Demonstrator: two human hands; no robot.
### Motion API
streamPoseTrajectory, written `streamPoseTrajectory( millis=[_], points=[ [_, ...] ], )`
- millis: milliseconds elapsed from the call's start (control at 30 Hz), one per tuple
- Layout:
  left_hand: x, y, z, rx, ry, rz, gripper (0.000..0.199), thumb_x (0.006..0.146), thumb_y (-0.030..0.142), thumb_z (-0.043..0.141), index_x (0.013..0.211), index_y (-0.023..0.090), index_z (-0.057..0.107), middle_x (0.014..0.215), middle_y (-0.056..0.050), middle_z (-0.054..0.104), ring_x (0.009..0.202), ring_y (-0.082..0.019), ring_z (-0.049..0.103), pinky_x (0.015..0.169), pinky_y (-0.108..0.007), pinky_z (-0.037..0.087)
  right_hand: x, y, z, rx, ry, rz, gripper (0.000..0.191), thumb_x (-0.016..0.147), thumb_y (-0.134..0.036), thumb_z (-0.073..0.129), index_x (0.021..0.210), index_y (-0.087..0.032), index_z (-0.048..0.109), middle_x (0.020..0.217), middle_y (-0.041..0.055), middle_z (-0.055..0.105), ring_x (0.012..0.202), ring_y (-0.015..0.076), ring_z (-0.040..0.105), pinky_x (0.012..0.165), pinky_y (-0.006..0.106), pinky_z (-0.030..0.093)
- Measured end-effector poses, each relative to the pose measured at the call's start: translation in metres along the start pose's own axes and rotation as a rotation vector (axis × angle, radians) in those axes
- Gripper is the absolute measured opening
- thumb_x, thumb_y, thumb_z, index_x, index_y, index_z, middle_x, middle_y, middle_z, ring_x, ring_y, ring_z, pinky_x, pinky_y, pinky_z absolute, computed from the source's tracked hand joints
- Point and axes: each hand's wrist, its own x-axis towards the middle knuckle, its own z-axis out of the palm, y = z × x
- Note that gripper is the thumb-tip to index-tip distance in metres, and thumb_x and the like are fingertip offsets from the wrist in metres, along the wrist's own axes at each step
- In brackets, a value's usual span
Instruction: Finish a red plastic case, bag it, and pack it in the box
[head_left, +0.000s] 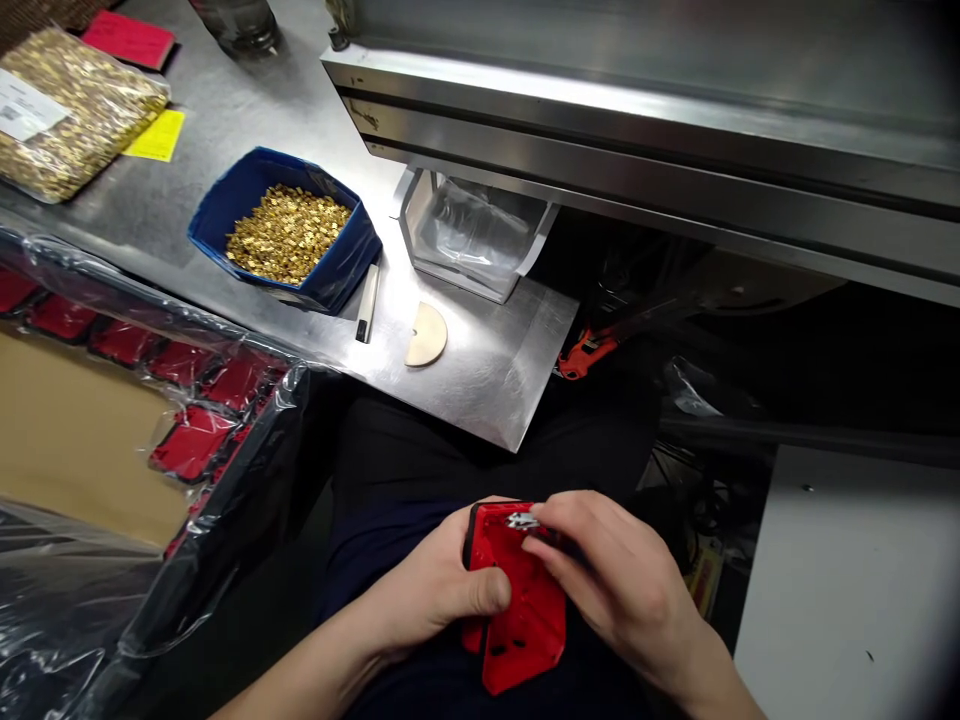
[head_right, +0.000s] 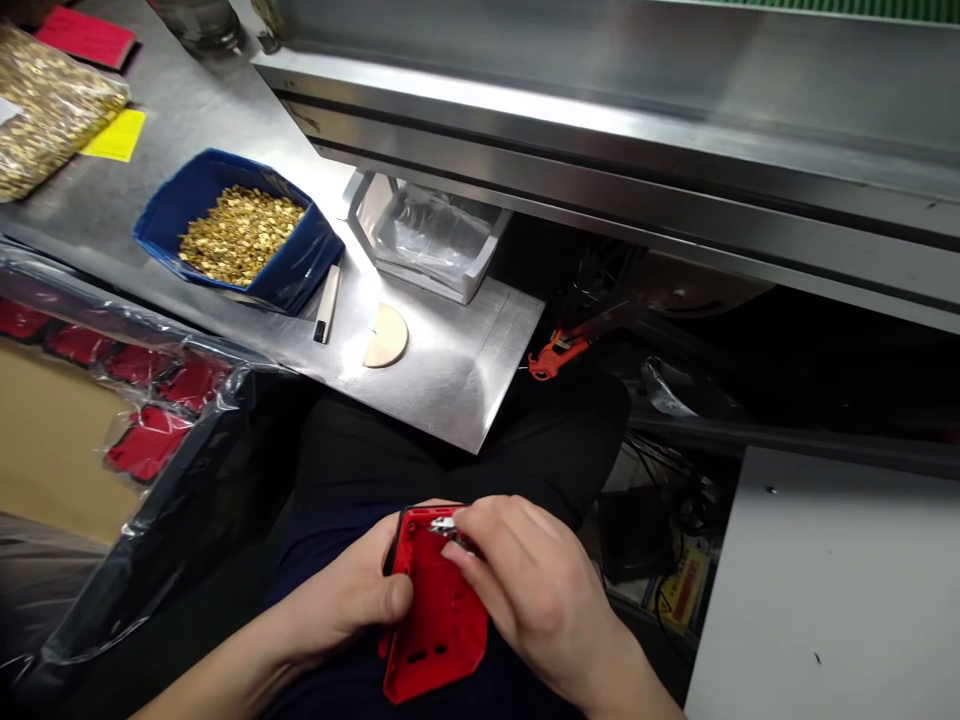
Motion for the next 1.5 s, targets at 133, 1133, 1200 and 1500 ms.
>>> streamPoseTrajectory(
  millis=[133, 1133, 1200, 1500],
  points=[
    [0.003, 0.004, 0.001, 0.016, -0.090, 0.008, 0.074, 0.070, 0.062, 0.086, 0.123, 0.017, 0.061, 0.105, -0.006, 0.065, 0.092, -0.019, 0.061, 0.092, -0.035, 0.046, 0.006, -0.003, 0.002, -0.108, -0.091, -0.132, 0.032, 0.098, -0.012, 0.059, 0.130, -0.019, 0.054, 0.106, 0.0099, 0.073, 0.092, 0.0239, 0.068, 0.079, 0.039, 0.057],
    [-0.003, -0.003, -0.005, -0.057, -0.053, -0.053, 0.081, 0.069, 0.056, 0.090, 0.134, 0.020, 0.057, 0.111, -0.009, 0.068, 0.097, -0.021, 0.065, 0.086, -0.031, 0.051, 0.109, 0.107, 0.070, -0.118, 0.372, 0.306, 0.018, 0.096, -0.037, 0.065, 0.106, -0.022, 0.065, 0.108, 0.0079, 0.067, 0.100, 0.0232, 0.065, 0.092, 0.037, 0.053],
    [-0.005, -0.004, -0.004, -0.026, -0.012, -0.003, 0.099, 0.067, 0.060, 0.089, 0.147, 0.027, 0.042, 0.120, -0.009, 0.066, 0.106, -0.023, 0.064, 0.092, -0.035, 0.050, 0.127, 0.117, 0.078, -0.247, 0.355, 0.305, 0.021, 0.095, -0.039, 0.066, 0.108, -0.022, 0.066, 0.111, 0.0092, 0.065, 0.107, 0.0275, 0.061, 0.099, 0.043, 0.049],
    [-0.011, 0.000, -0.004, 0.375, 0.134, 0.053, 0.078, 0.089, 0.059, 0.069, 0.149, 0.029, 0.027, 0.118, -0.005, 0.063, 0.110, -0.023, 0.061, 0.103, -0.041, 0.045, 0.072, 0.085, 0.038, 0.242, 0.170, 0.349, 0.022, 0.100, -0.043, 0.058, 0.103, -0.023, 0.067, 0.098, 0.0043, 0.064, 0.084, 0.0195, 0.062, 0.080, 0.032, 0.049]
  ],
)
